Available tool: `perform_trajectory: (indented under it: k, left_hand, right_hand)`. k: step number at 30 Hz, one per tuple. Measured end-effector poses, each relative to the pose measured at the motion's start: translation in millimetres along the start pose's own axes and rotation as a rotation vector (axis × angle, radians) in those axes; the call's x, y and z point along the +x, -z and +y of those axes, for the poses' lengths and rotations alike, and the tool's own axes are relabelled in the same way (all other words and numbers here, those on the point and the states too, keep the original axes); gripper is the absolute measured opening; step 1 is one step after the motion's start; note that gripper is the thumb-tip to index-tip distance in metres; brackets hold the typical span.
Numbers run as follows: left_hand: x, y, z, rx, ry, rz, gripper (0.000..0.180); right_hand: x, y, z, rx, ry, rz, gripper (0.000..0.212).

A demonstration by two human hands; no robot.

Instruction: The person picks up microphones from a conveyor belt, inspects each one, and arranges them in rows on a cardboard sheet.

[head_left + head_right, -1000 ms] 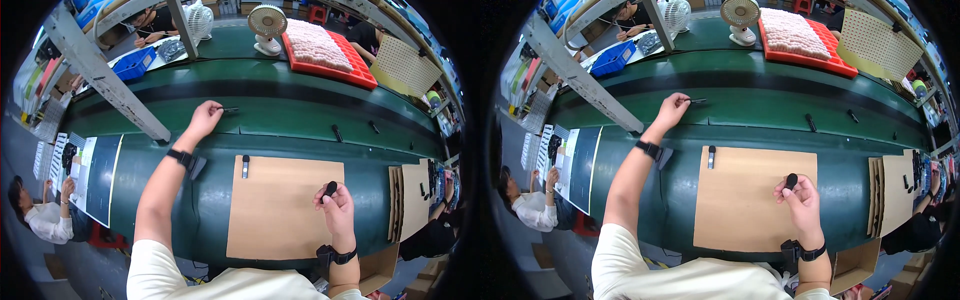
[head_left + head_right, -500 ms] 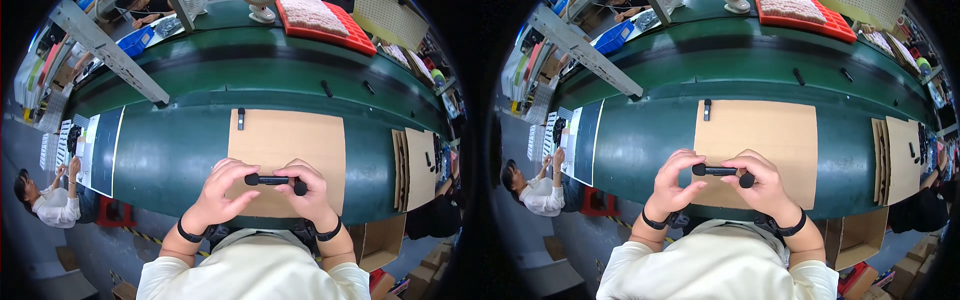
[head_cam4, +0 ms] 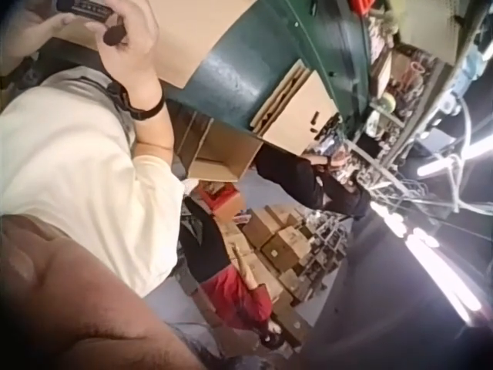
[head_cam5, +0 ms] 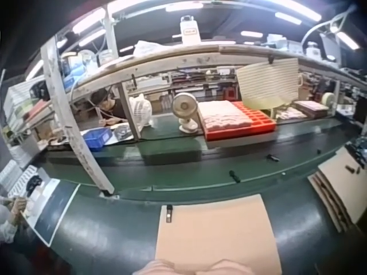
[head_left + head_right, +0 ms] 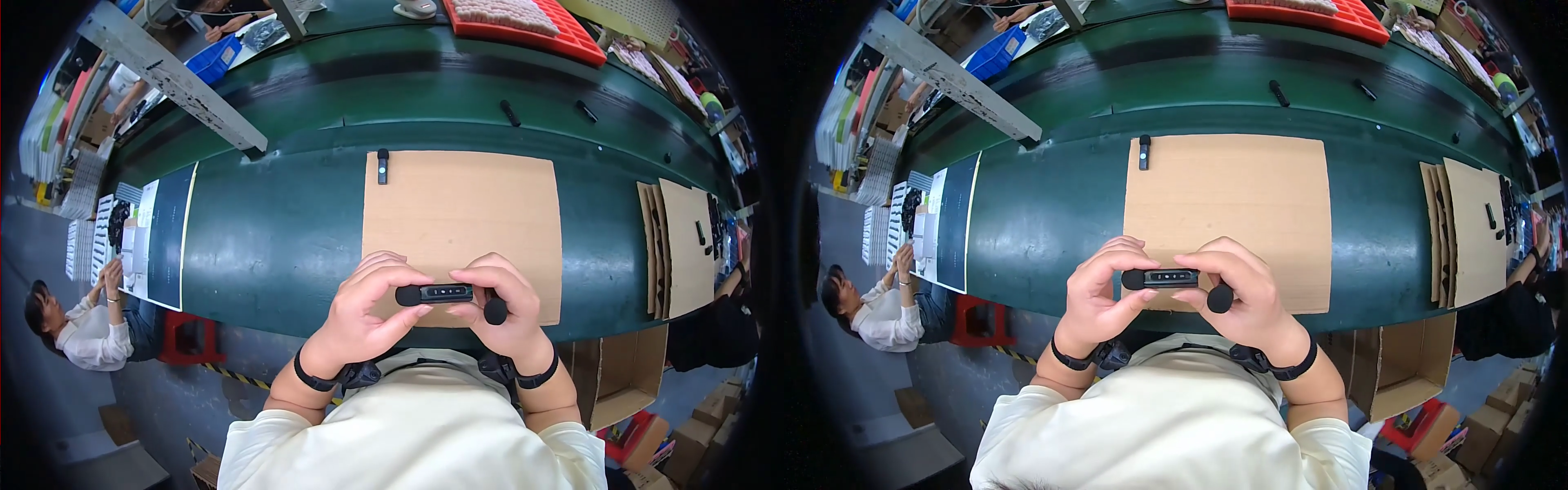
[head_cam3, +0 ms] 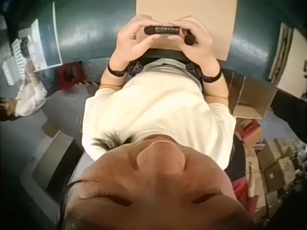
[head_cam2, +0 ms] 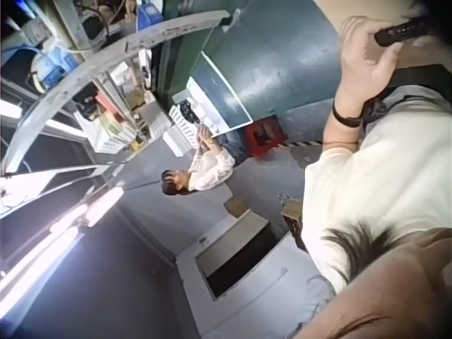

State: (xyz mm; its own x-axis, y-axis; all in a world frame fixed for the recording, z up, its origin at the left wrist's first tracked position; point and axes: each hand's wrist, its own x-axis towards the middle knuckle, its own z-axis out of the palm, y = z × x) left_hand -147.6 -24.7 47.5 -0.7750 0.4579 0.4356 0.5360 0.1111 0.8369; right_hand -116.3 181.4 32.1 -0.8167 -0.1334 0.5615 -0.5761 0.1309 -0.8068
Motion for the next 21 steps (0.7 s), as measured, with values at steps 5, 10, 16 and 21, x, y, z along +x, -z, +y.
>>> perform_trajectory:
  k: [5, 10, 16, 21]
  left_hand:
    - [3.7, -0.6, 1.1, 0.04, -0.051, -0.002, 0.029]
    - [2.3, -0.9, 1.0, 0.064, -0.067, 0.0, 0.026]
    - [6.6, 0.3, 0.9, 0.115, -0.132, -0.011, 0.029]
    - [8.6, -1.8, -3.9, 0.172, -0.177, 0.004, 0.031]
  right_hand:
    - [-1.0, 0.7, 2.8, -0.008, 0.0, 0.002, 0.03]
    - [-0.3, -0.2, 2.0, -0.015, 0.033, -0.014, 0.03]
    - [-1.5, 1.3, 3.0, 0.024, -0.029, -0.006, 0.031]
    - [-3.1, 0.8, 7.4, 0.076, -0.103, 0.027, 0.028]
